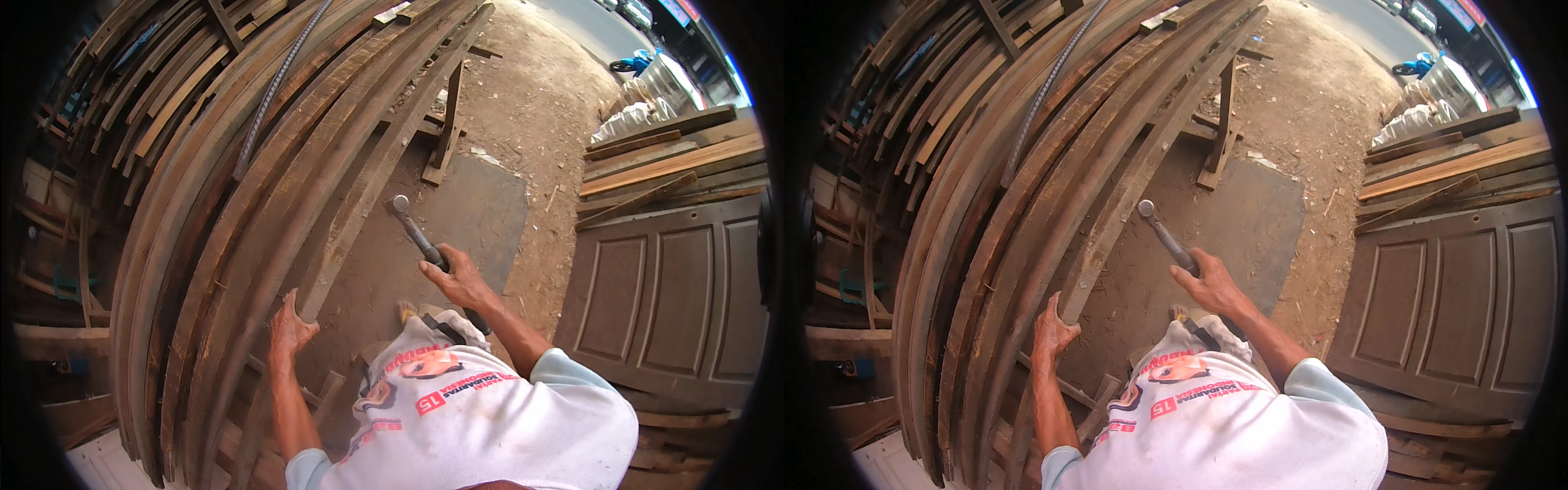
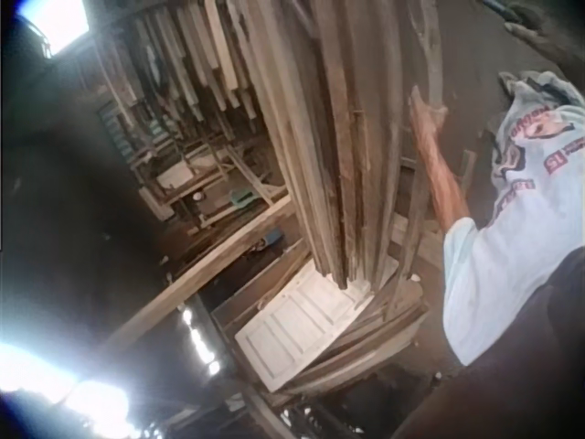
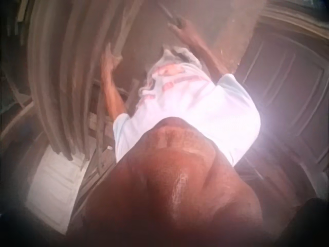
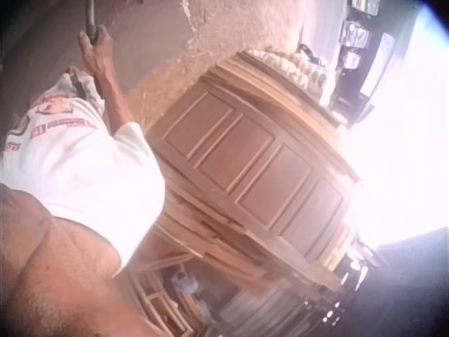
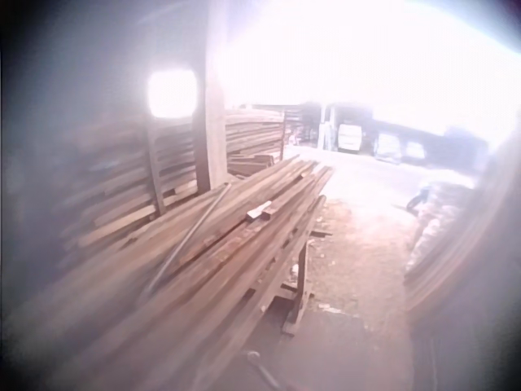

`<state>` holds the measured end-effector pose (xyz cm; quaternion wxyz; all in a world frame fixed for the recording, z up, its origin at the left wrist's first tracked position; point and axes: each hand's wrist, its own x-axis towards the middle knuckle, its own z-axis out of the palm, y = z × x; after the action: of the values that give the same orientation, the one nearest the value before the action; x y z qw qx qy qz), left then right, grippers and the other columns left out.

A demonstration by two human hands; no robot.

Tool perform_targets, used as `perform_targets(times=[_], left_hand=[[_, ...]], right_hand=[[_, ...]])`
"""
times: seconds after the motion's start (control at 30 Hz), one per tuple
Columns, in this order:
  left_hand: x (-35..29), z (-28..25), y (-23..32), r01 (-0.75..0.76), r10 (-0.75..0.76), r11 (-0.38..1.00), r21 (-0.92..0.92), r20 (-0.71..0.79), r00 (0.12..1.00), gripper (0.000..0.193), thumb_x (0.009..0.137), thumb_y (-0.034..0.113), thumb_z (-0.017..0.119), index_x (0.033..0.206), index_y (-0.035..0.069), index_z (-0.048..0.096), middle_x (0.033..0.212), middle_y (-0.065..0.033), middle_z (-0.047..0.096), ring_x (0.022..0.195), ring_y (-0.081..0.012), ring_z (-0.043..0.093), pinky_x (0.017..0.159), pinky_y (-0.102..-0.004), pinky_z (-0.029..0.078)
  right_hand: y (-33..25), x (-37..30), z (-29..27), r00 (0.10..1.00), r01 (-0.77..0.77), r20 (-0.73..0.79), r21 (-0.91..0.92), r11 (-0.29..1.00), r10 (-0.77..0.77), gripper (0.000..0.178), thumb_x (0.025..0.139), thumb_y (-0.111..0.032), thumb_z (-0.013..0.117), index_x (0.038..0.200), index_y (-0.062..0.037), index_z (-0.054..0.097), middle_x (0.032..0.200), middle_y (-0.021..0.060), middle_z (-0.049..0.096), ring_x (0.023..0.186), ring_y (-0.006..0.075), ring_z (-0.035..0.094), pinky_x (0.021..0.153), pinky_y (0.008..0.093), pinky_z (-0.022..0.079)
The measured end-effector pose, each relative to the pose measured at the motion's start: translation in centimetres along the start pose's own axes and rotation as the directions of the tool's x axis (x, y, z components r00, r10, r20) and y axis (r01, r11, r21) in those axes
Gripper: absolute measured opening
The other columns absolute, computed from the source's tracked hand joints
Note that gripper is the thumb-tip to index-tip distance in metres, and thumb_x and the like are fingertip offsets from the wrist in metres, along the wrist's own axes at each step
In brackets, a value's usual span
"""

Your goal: The person uses a hammer to drive nails into a stack of wooden planks. They repeatedly position nails and strike them with the hammer, occasionally adjusting the planks and removing a metal rod from the stack.

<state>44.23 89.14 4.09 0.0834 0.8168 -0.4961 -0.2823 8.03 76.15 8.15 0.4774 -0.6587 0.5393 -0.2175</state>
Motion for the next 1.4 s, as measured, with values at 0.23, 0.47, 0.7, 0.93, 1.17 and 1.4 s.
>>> perform_targets(times=[0.23, 0.47, 0.7, 0.93, 1.17, 1.4], left_hand=[[0.4, -0.1, -1.3, 0.028, -0.024, 0.997, -0.077, 0.051, 0.998, 0.097, 0.067, 0.02, 0.081, 0.155, 0.007, 0.043, 0.128, -0.0283, 0.069, 0.121, -0.0442, 0.066, 0.106, -0.0481, 0.053], [-0.2, -0.9, -0.3, 0.052, -0.048, 0.992, -0.114, 0.039, 0.998, 0.093, 0.067, 0.017, 0.08, 0.153, 0.006, 0.047, 0.126, -0.0301, 0.069, 0.118, -0.0446, 0.067, 0.101, -0.0478, 0.055], [0.7, -0.4, -1.5, 0.04, -0.034, 0.993, -0.113, 0.056, 0.998, 0.099, 0.065, 0.019, 0.081, 0.156, 0.01, 0.046, 0.131, -0.0243, 0.07, 0.12, -0.0363, 0.069, 0.106, -0.0444, 0.054], [1.0, -1.0, -1.2, 0.118, -0.102, 0.985, -0.122, 0.136, 0.986, 0.093, 0.067, 0.021, 0.082, 0.153, 0.011, 0.049, 0.126, -0.0252, 0.071, 0.119, -0.037, 0.07, 0.102, -0.0449, 0.054], [2.2, -2.5, -0.8, 0.078, -0.058, 0.985, -0.157, 0.129, 0.99, 0.091, 0.068, 0.023, 0.08, 0.153, 0.01, 0.05, 0.128, -0.0243, 0.071, 0.121, -0.0392, 0.068, 0.103, -0.0442, 0.054], [1.4, -2.2, -0.4, 0.126, -0.1, 0.981, -0.147, 0.171, 0.98, 0.09, 0.07, 0.027, 0.081, 0.153, 0.009, 0.05, 0.127, -0.0263, 0.071, 0.119, -0.0379, 0.069, 0.101, -0.0433, 0.055]], right_hand=[[1.7, 2.7, 1.4, 1.0, -0.017, -0.02, 0.241, 0.97, 0.022, 0.047, 0.101, -0.05, 0.067, 0.089, -0.0063, 0.056, 0.064, -0.0017, 0.052, 0.056, 0.0091, 0.052, 0.051, 0.029, 0.043], [-0.2, 7.7, 3.3, 0.984, 0.178, -0.077, 0.309, 0.934, -0.161, 0.049, 0.106, -0.054, 0.057, 0.094, -0.0059, 0.053, 0.07, 0.0029, 0.053, 0.062, 0.0131, 0.054, 0.056, 0.0341, 0.047], [3.4, 11.5, 5.4, 1.0, 0.011, -0.011, -0.134, 0.991, -0.013, 0.058, 0.106, -0.06, 0.053, 0.099, -0.0016, 0.054, 0.071, 0.0117, 0.054, 0.069, 0.0222, 0.057, 0.065, 0.0439, 0.048], [-2.2, 10.0, 2.9, 0.942, 0.323, -0.239, 0.448, 0.834, -0.236, 0.047, 0.105, -0.048, 0.061, 0.1, -0.0011, 0.054, 0.074, 0.0128, 0.057, 0.069, 0.0229, 0.058, 0.066, 0.0445, 0.048], [6.3, 10.0, 6.8, 0.995, -0.073, 0.05, -0.141, 0.987, 0.081, 0.053, 0.106, -0.049, 0.057, 0.098, 0.0027, 0.059, 0.074, 0.0173, 0.06, 0.07, 0.0319, 0.061, 0.069, 0.0481, 0.049], [0.4, 7.2, 4.7, 0.994, 0.036, -0.101, 0.056, 0.998, -0.031, 0.052, 0.105, -0.051, 0.061, 0.093, -0.0002, 0.058, 0.068, 0.0077, 0.055, 0.063, 0.0177, 0.057, 0.056, 0.04, 0.046]])
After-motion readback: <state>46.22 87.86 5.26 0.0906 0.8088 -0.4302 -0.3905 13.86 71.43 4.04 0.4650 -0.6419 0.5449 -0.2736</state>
